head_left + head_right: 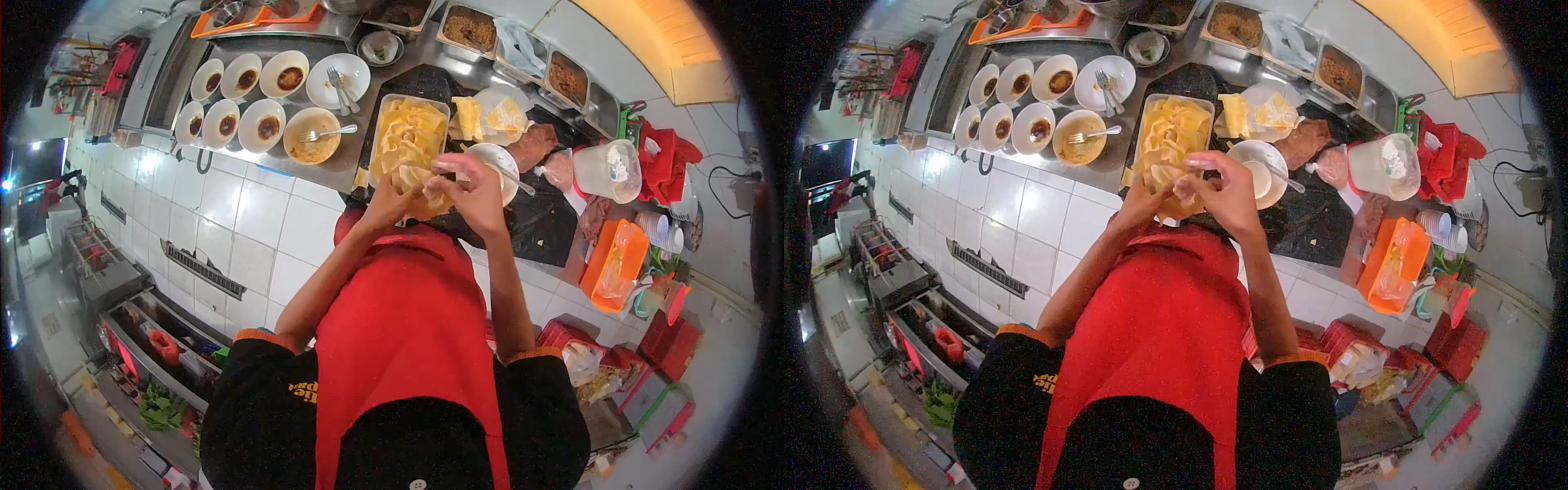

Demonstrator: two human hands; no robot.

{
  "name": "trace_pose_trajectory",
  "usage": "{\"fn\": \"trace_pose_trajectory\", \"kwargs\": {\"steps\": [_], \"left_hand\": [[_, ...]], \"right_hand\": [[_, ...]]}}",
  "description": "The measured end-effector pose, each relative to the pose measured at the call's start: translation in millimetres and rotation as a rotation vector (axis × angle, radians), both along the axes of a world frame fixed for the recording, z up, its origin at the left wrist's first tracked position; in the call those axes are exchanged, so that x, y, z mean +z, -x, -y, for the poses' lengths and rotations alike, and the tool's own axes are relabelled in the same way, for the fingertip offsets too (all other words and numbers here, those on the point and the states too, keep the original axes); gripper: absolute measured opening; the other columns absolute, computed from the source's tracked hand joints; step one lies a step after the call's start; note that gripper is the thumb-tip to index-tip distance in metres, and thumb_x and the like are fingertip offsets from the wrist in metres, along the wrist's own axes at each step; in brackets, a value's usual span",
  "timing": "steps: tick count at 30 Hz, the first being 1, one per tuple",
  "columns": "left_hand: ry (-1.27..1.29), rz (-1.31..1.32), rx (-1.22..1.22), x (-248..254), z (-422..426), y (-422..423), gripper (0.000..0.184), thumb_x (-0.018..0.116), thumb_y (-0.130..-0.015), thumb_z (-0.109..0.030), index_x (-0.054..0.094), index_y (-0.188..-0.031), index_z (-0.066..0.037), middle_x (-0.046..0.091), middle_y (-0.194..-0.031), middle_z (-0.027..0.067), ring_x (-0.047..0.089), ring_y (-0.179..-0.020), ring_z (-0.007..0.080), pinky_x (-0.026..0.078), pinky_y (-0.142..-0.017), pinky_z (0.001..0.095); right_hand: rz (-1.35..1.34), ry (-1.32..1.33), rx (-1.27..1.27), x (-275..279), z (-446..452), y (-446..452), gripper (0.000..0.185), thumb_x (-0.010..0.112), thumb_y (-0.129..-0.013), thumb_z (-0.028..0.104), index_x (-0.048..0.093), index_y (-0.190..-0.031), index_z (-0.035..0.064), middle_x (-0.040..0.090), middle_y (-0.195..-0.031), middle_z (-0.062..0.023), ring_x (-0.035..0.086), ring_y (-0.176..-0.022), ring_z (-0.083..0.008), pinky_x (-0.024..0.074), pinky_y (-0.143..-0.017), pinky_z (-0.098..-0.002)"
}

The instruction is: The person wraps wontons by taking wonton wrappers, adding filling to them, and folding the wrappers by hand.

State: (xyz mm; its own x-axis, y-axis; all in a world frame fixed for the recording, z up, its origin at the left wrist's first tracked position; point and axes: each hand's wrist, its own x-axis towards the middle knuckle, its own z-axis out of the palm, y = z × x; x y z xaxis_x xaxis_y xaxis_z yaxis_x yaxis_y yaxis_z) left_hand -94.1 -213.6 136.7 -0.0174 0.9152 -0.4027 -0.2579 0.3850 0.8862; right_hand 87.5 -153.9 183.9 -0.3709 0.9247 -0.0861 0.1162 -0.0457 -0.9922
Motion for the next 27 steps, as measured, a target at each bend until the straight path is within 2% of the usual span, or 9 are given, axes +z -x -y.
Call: {"fn": "trace_pose_trajectory", "kwargs": {"steps": [3, 8, 10, 12, 14, 18, 21, 23, 27], "left_hand": [[-0.008, -0.046, -0.029, -9.3, 3.6, 6.2, 0.039, 0.071, -0.099, -0.028, 0.06, -0.125, 0.0, 0.071, -0.108, 0.0088, 0.069, -0.094, 0.016, 0.059, -0.082, 0.0322], [0.055, -0.047, 0.086, -29.0, 5.2, 28.5, 0.026, 0.066, -0.103, -0.024, 0.061, -0.116, -0.002, 0.073, -0.098, 0.0079, 0.07, -0.081, 0.0125, 0.06, -0.072, 0.0289], [0.146, 0.158, 0.242, -32.3, 7.8, 39.7, 0.034, 0.069, -0.1, -0.026, 0.056, -0.119, -0.001, 0.073, -0.098, 0.0136, 0.071, -0.082, 0.015, 0.062, -0.067, 0.0315], [0.122, 0.114, 0.23, -44.5, 15.4, 55.5, 0.034, 0.067, -0.102, -0.023, 0.053, -0.123, -0.001, 0.072, -0.098, 0.0145, 0.07, -0.08, 0.0154, 0.063, -0.067, 0.0332], [0.129, 0.207, 0.296, -52.5, 24.7, 67.2, 0.033, 0.065, -0.103, -0.024, 0.052, -0.125, -0.002, 0.071, -0.099, 0.013, 0.068, -0.078, 0.0145, 0.062, -0.071, 0.0322], [0.118, 0.325, 0.349, -44.9, 33.1, 80.7, 0.029, 0.053, -0.108, -0.026, 0.054, -0.127, -0.004, 0.07, -0.106, 0.0142, 0.067, -0.082, 0.0178, 0.061, -0.079, 0.035], [0.048, 0.399, 0.353, -40.4, 40.2, 87.1, 0.029, 0.05, -0.11, -0.026, 0.054, -0.128, -0.005, 0.069, -0.109, 0.0151, 0.068, -0.086, 0.02, 0.061, -0.08, 0.0379], [0.065, 0.377, 0.372, -37.8, 42.5, 91.1, 0.029, 0.049, -0.11, -0.027, 0.054, -0.128, -0.005, 0.069, -0.109, 0.0152, 0.068, -0.086, 0.0202, 0.061, -0.08, 0.0383], [0.072, 0.351, 0.41, -39.0, 47.0, 96.1, 0.028, 0.049, -0.11, -0.027, 0.055, -0.127, -0.005, 0.068, -0.11, 0.0153, 0.068, -0.087, 0.0202, 0.061, -0.08, 0.0389]], "right_hand": [[0.059, 0.083, 0.217, -6.8, -8.8, -1.0, 0.026, 0.072, -0.092, 0.002, 0.067, -0.117, -0.001, 0.073, -0.092, -0.0083, 0.069, -0.083, -0.0123, 0.056, -0.074, -0.0273], [0.095, 0.029, 0.14, -48.7, -48.1, 1.7, 0.016, 0.068, -0.092, 0.004, 0.063, -0.106, -0.0022, 0.072, -0.089, -0.0076, 0.069, -0.08, -0.0146, 0.0552, -0.072, -0.0305], [0.426, -0.334, 0.074, -67.9, -75.1, 1.1, 0.011, 0.069, -0.095, 0.004, 0.063, -0.103, -0.0003, 0.067, -0.085, -0.0032, 0.062, -0.078, -0.008, 0.0514, -0.068, -0.0254], [0.396, -0.324, 0.065, -78.9, -99.2, 8.1, 0.012, 0.068, -0.094, 0.003, 0.063, -0.104, -0.0006, 0.067, -0.083, -0.0044, 0.062, -0.075, -0.0092, 0.0517, -0.069, -0.0259], [0.212, -0.198, 0.09, -79.9, -120.8, 20.3, 0.02, 0.07, -0.089, 0.005, 0.063, -0.106, 0.0011, 0.071, -0.086, -0.0114, 0.07, -0.08, -0.0204, 0.0544, -0.075, -0.0334], [0.08, -0.091, 0.146, -134.6, -161.5, 44.1, 0.021, 0.072, -0.088, 0.005, 0.063, -0.107, 0.0012, 0.071, -0.085, -0.0109, 0.07, -0.078, -0.02, 0.0542, -0.074, -0.0327], [0.246, -0.23, 0.139, -158.8, -169.5, 51.8, 0.022, 0.074, -0.086, 0.006, 0.065, -0.107, 0.0024, 0.071, -0.088, -0.0112, 0.07, -0.084, -0.0247, 0.0545, -0.078, -0.0355], [0.352, -0.619, -0.035, -161.8, -155.5, 53.3, 0.022, 0.075, -0.084, 0.008, 0.068, -0.105, 0.0048, 0.07, -0.094, -0.0113, 0.067, -0.094, -0.0309, 0.0531, -0.084, -0.0406], [0.419, -0.816, -0.232, -128.2, -128.0, 61.2, 0.021, 0.073, -0.084, 0.008, 0.07, -0.104, 0.0063, 0.069, -0.1, -0.0124, 0.063, -0.101, -0.0359, 0.0507, -0.09, -0.0449]]}}
